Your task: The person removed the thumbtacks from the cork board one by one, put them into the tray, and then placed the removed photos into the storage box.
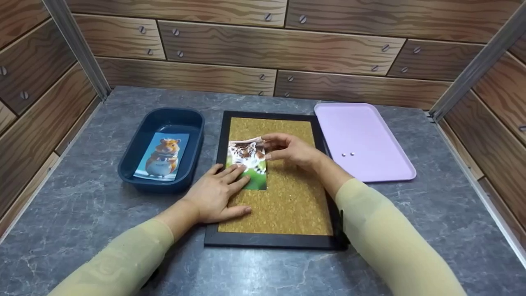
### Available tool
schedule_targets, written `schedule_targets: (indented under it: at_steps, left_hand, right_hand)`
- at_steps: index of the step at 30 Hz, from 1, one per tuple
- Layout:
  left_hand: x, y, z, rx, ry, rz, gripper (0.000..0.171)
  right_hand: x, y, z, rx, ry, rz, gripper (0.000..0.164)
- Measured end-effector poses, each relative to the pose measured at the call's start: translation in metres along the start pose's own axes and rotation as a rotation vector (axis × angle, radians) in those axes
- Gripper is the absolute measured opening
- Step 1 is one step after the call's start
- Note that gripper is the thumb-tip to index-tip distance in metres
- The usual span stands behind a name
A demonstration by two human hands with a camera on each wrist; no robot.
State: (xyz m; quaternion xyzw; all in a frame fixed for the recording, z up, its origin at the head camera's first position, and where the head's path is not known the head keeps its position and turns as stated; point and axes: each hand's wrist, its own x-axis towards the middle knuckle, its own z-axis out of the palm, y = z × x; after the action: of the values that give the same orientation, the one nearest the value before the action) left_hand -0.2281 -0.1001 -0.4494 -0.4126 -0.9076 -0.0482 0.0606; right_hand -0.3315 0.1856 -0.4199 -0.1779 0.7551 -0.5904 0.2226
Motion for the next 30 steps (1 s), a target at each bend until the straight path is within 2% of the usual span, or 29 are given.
schedule_targets:
  at_steps: [17,23,30]
  left_hand:
    - [-0.001,-0.001,0.001,-0.004,0.006,0.001,0.091]
    - [-0.001,-0.001,0.001,-0.006,0.019,0.004,0.09]
    - [-0.001,-0.001,0.0,-0.006,0.013,0.0,0.09]
  right_hand:
    - [-0.006,-0.005,0.01,0.089,0.004,-0.024,0.061]
    - [-0.006,-0.002,0.01,0.082,-0.041,-0.037,0.061]
    - [-0.007,0.001,0.01,0.063,-0.056,-0.031,0.062]
